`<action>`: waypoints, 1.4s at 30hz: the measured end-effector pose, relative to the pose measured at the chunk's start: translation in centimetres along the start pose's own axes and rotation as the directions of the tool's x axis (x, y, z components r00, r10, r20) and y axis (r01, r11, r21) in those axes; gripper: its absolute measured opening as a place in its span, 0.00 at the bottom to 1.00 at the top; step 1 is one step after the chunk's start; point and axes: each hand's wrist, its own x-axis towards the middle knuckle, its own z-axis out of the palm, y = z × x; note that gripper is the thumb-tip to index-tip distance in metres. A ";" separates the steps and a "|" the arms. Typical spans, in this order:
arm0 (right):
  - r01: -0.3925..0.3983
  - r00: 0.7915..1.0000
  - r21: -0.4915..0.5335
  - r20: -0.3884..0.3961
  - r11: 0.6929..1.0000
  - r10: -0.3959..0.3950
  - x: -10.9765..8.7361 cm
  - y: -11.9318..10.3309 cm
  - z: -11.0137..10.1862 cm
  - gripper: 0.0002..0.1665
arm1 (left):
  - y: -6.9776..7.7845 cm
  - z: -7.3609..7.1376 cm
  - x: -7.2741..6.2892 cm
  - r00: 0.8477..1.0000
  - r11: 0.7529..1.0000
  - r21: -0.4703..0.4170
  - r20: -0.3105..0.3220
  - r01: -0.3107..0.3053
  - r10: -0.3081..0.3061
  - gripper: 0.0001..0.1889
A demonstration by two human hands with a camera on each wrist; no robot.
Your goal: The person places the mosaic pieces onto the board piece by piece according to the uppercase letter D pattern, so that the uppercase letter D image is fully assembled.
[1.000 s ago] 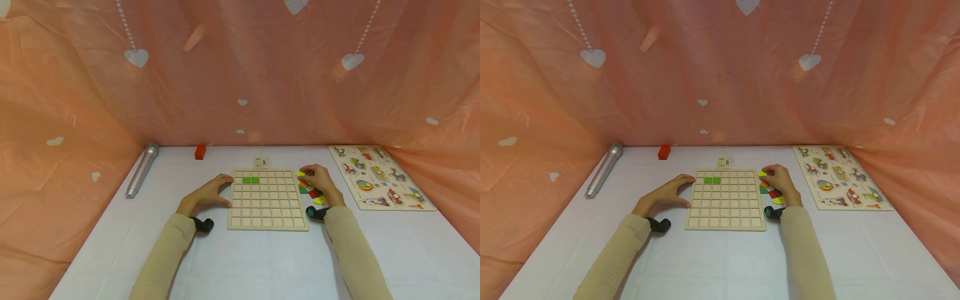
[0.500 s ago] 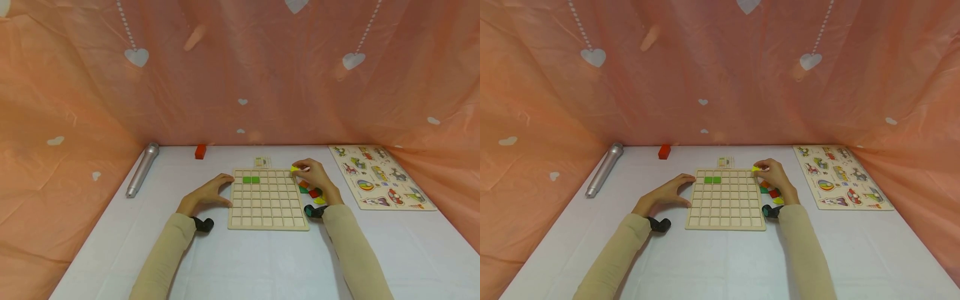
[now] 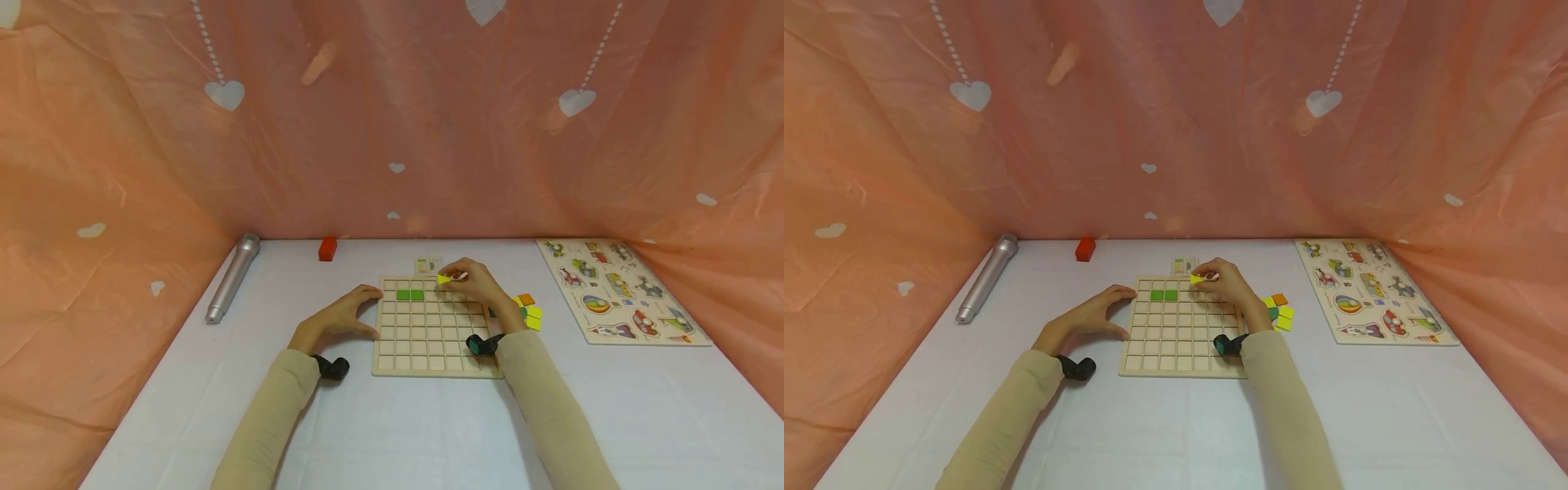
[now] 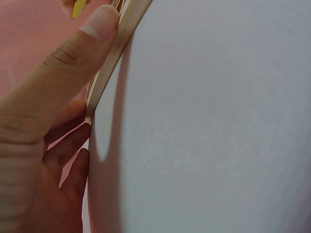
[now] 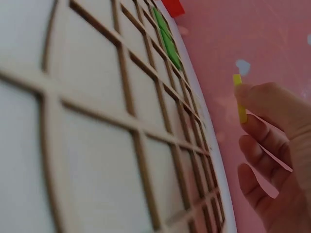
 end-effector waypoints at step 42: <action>0.009 0.999 -0.047 0.044 0.999 -0.007 -0.4 0.1 1.0 0.17 | 0.5 -0.1 -0.1 0.999 0.999 0.000 0.013 0.053 -0.053 0.46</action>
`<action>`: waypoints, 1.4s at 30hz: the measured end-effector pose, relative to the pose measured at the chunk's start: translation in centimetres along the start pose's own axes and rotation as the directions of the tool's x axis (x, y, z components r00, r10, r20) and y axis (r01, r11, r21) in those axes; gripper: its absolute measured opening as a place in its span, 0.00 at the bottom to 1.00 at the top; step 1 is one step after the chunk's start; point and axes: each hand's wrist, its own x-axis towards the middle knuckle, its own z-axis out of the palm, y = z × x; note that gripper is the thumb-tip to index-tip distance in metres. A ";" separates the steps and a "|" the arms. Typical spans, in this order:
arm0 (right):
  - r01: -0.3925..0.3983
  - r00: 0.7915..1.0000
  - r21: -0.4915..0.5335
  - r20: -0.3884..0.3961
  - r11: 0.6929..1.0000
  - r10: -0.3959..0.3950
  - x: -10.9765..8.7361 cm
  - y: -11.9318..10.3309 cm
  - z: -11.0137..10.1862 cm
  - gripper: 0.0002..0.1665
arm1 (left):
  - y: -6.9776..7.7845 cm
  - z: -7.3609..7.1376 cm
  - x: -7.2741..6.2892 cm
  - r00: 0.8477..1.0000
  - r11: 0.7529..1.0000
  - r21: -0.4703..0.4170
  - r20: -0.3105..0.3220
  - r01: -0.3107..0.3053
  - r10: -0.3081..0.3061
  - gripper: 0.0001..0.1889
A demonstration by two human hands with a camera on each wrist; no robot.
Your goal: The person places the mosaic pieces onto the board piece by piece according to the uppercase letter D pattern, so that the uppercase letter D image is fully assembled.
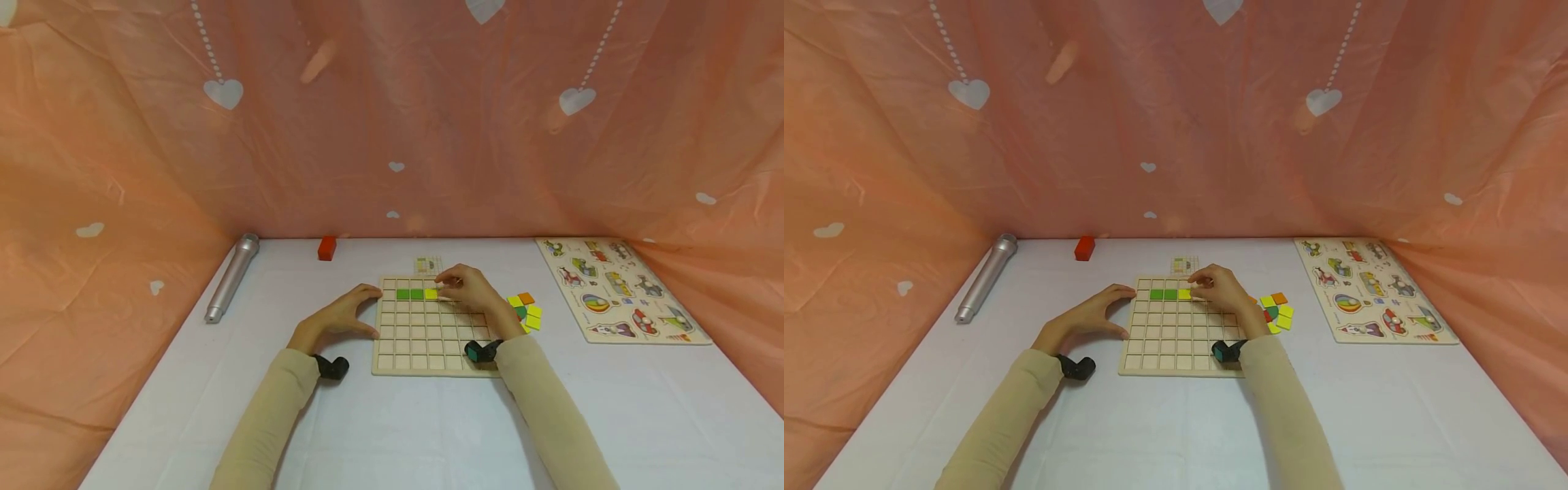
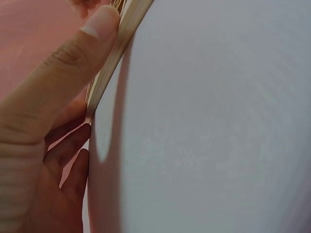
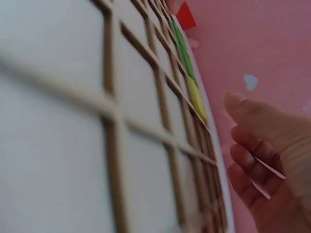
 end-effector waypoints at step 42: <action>-0.153 0.983 -0.269 0.056 0.951 0.175 -11.3 4.0 -7.9 0.17 | 0.1 0.0 -0.1 1.000 1.000 -0.017 -0.002 0.003 -0.003 0.46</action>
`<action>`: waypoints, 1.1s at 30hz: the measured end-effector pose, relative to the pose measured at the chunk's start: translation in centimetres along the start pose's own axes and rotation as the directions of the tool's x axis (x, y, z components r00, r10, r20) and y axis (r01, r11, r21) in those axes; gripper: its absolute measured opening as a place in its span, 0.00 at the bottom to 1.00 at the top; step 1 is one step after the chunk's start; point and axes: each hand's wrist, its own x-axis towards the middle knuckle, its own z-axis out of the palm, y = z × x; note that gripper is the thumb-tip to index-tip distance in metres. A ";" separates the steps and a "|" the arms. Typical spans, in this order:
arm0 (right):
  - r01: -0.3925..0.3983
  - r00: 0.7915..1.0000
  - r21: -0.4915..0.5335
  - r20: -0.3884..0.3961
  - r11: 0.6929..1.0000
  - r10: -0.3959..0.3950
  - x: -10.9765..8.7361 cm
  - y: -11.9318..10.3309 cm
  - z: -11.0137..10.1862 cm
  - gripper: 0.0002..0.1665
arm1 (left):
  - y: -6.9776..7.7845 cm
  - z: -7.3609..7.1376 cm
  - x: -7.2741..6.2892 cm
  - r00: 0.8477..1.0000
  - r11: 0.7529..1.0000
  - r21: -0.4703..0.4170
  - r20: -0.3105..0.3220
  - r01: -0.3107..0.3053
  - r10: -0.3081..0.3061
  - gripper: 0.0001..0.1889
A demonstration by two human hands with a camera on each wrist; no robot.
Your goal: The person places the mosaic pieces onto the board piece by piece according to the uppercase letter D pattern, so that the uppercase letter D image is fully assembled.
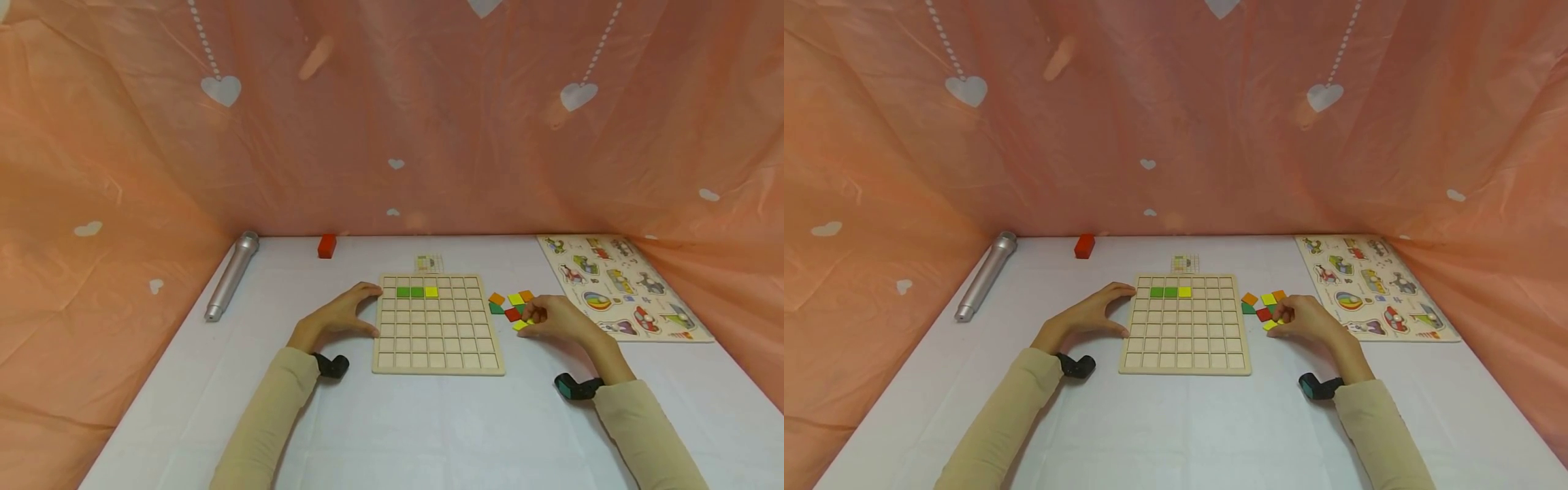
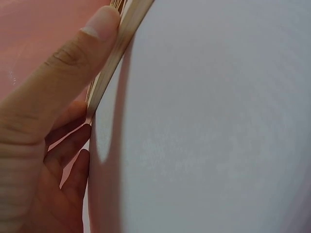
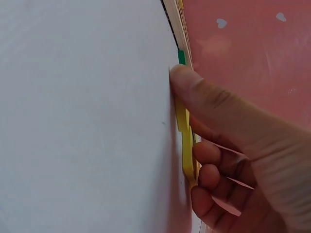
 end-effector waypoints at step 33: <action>0.230 0.971 0.015 -0.072 0.973 -0.228 3.0 -1.0 2.4 0.15 | -0.1 0.0 0.1 1.000 1.000 0.011 -0.002 -0.014 0.014 0.45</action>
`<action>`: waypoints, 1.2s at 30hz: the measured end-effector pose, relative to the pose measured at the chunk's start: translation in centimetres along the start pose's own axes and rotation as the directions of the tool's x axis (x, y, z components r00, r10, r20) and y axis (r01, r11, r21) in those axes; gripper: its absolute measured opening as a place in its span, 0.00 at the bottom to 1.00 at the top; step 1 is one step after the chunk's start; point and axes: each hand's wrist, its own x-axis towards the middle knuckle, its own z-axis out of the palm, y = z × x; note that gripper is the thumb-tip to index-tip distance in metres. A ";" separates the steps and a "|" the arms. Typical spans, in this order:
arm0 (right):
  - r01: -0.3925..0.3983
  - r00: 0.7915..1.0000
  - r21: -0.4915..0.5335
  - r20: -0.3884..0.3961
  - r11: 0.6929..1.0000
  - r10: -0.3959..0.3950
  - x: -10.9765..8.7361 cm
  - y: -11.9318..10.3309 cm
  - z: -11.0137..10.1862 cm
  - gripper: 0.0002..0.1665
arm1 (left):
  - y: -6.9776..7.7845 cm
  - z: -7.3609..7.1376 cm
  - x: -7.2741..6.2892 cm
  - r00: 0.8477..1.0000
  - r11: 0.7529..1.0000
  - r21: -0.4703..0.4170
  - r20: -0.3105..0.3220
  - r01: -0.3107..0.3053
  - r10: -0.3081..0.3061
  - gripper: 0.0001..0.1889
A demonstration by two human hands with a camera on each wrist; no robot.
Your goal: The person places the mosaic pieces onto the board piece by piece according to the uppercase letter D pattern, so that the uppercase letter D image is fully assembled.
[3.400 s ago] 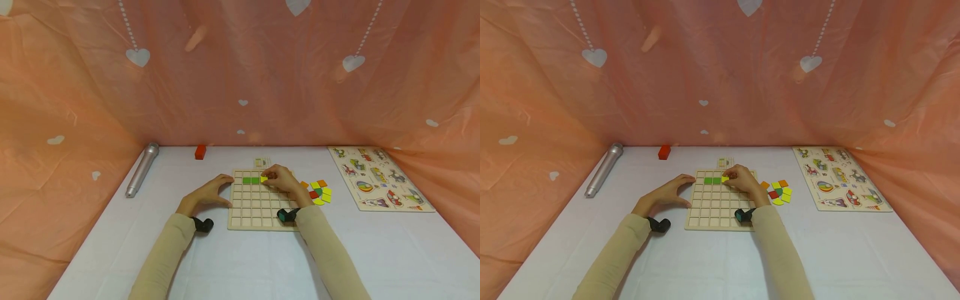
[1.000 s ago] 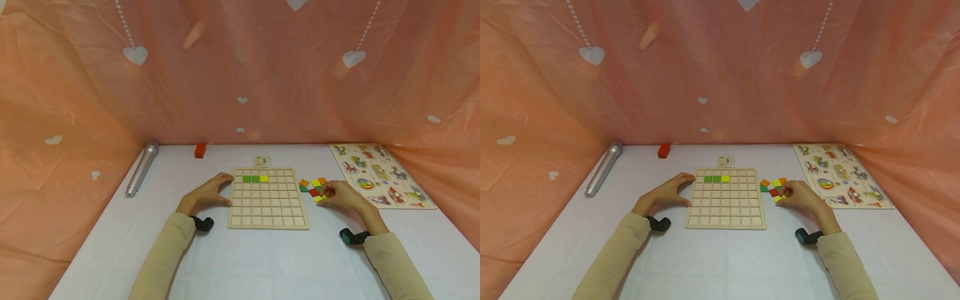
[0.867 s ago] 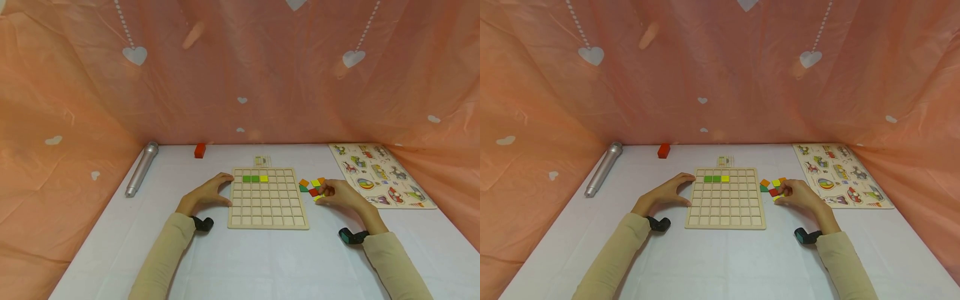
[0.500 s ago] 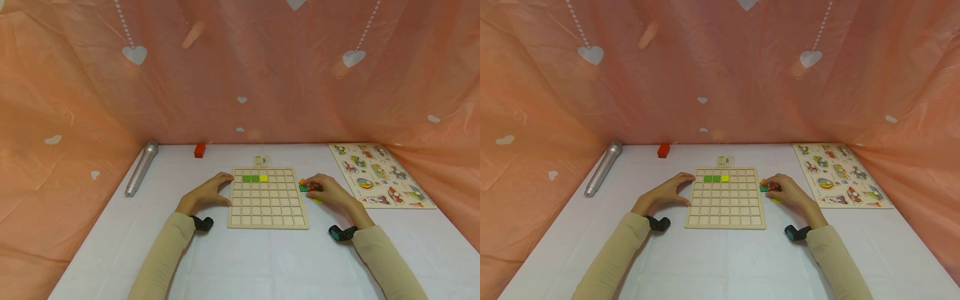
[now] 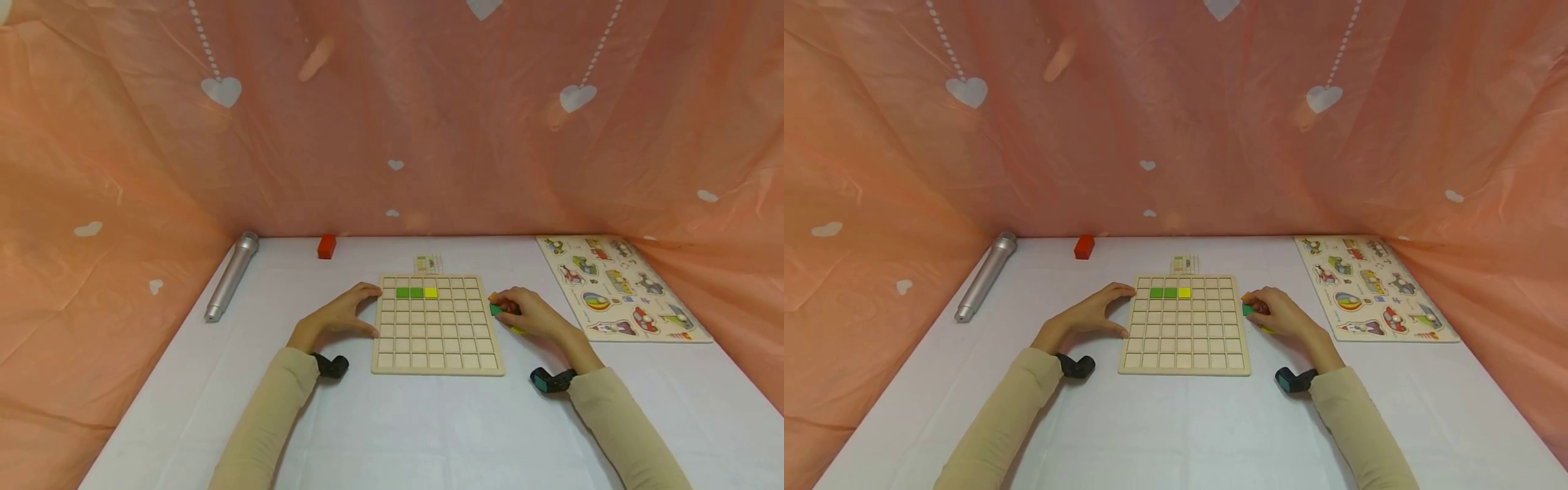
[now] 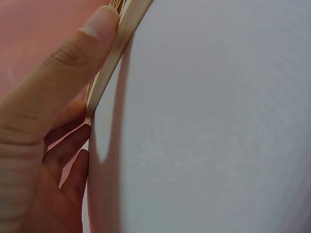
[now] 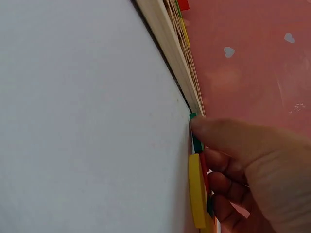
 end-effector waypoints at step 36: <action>0.027 0.999 0.076 0.015 0.997 -0.029 6.8 -5.5 4.0 0.13 | 0.1 0.1 0.0 1.000 1.000 -0.018 0.001 0.019 -0.019 0.46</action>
